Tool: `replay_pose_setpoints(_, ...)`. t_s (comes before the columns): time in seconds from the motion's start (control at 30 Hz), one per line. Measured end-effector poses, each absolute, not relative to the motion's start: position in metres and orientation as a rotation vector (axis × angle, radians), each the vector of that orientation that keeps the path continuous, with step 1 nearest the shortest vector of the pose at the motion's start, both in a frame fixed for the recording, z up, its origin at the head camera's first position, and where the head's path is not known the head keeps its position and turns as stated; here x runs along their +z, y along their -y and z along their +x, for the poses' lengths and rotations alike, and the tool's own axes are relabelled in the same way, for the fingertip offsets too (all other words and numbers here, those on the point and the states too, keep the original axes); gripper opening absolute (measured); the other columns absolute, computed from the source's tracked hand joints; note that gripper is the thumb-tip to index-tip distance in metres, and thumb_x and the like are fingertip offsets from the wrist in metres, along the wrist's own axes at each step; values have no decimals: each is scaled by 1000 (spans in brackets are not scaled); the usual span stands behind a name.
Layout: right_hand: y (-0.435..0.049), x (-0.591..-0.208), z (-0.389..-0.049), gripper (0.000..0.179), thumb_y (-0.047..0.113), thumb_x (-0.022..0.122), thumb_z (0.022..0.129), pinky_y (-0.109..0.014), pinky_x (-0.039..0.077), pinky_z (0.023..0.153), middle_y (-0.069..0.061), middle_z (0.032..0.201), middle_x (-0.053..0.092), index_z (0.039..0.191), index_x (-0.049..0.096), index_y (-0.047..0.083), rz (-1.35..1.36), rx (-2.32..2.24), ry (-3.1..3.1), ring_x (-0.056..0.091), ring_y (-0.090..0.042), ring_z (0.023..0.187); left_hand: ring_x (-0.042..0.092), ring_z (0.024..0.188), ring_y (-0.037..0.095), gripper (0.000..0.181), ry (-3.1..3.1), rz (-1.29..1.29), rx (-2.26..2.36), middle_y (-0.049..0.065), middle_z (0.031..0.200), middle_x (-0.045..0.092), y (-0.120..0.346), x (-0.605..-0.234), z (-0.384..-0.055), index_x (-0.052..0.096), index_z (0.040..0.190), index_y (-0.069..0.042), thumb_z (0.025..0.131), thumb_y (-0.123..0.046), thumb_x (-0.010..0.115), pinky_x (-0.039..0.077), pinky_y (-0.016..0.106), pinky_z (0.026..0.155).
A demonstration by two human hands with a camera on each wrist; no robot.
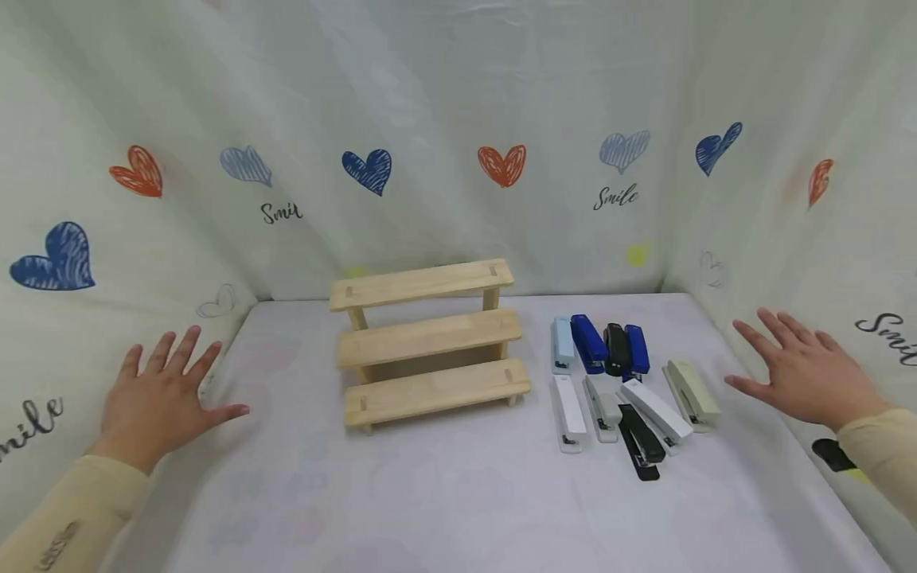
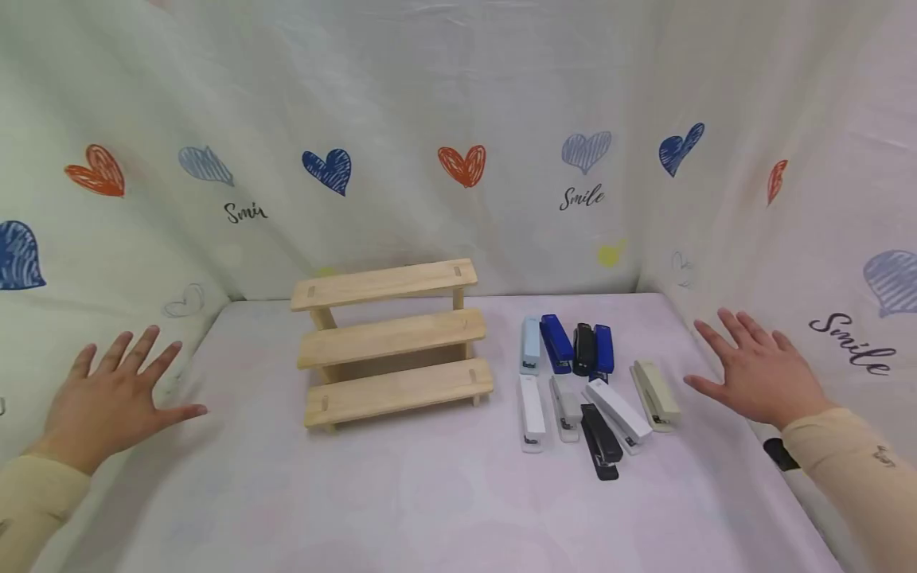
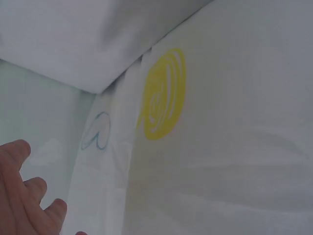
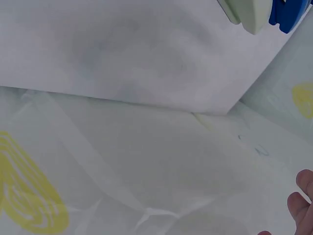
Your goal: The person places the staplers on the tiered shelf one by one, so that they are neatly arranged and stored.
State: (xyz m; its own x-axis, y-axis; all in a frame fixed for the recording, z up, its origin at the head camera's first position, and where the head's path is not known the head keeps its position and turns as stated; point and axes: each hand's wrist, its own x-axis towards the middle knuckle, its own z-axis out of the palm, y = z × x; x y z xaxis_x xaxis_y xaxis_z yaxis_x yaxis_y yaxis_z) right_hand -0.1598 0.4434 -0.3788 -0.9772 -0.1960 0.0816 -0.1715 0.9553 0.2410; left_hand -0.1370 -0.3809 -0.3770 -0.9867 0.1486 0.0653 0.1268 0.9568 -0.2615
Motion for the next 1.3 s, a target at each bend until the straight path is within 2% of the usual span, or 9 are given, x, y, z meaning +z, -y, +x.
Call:
replay_pose_setpoints(0.1, -438, -379, -163, 97, 64, 64, 87, -73, 15, 107, -34, 156, 20, 153, 33, 1, 322, -317, 2998, 18, -50, 143, 10, 142, 55, 117, 3033, -180, 386, 33, 158, 6, 380, -381, -135, 40, 147, 4, 75, -88, 51, -12, 65, 111)
replay_pose_setpoints(0.27, -435, -382, -161, 93, 63, 64, 87, -72, 16, 108, -33, 155, 25, 152, 37, 2, 326, -308, 3002, 20, -50, 142, 13, 140, 56, 116, 3021, -218, 327, 32, 159, 2, 368, -394, -135, 38, 148, 4, 77, -86, 51, -10, 67, 111)
replay_pose_setpoints(0.47, -425, -391, -166, 92, 61, 68, 85, -72, 17, 107, -33, 154, 27, 150, 41, 2, 319, -306, 3001, 23, -50, 141, 14, 141, 55, 113, 3008, -282, 222, 31, 159, 7, 350, -405, -129, 39, 148, 3, 79, -85, 52, -7, 68, 111)
replay_pose_setpoints(0.63, -418, -398, -168, 91, 63, 65, 86, -74, 19, 106, -32, 154, 28, 150, 41, 2, 330, -274, 3011, 24, -52, 139, 21, 140, 54, 106, 2973, -301, 56, 31, 158, 18, 324, -414, -125, 42, 148, 0, 80, -81, 55, 6, 70, 110)
replay_pose_setpoints(0.77, -415, -403, -166, 90, 63, 64, 87, -74, 20, 106, -32, 154, 28, 151, 40, 3, 337, -230, 3025, 24, -53, 138, 23, 139, 54, 103, 2965, -271, -118, 31, 158, 20, 297, -424, -123, 40, 150, -1, 83, -77, 56, 13, 70, 109)
replay_pose_setpoints(1.0, -412, -417, -163, 87, 62, 60, 91, -73, 23, 104, -35, 151, 29, 151, 38, 3, 368, -187, 3029, 27, -57, 135, 26, 138, 55, 99, 2965, -249, -321, 32, 157, 23, 257, -437, -120, 37, 153, -2, 86, -72, 59, 19, 69, 108)
replay_pose_setpoints(1.3, -407, -433, -163, 87, 61, 59, 93, -70, 30, 103, -38, 150, 29, 151, 35, 1, 372, -58, 3052, 31, -61, 130, 28, 138, 55, 96, 3009, -237, -457, 33, 155, 27, 230, -448, -118, 32, 155, -2, 90, -68, 58, 24, 69, 107)
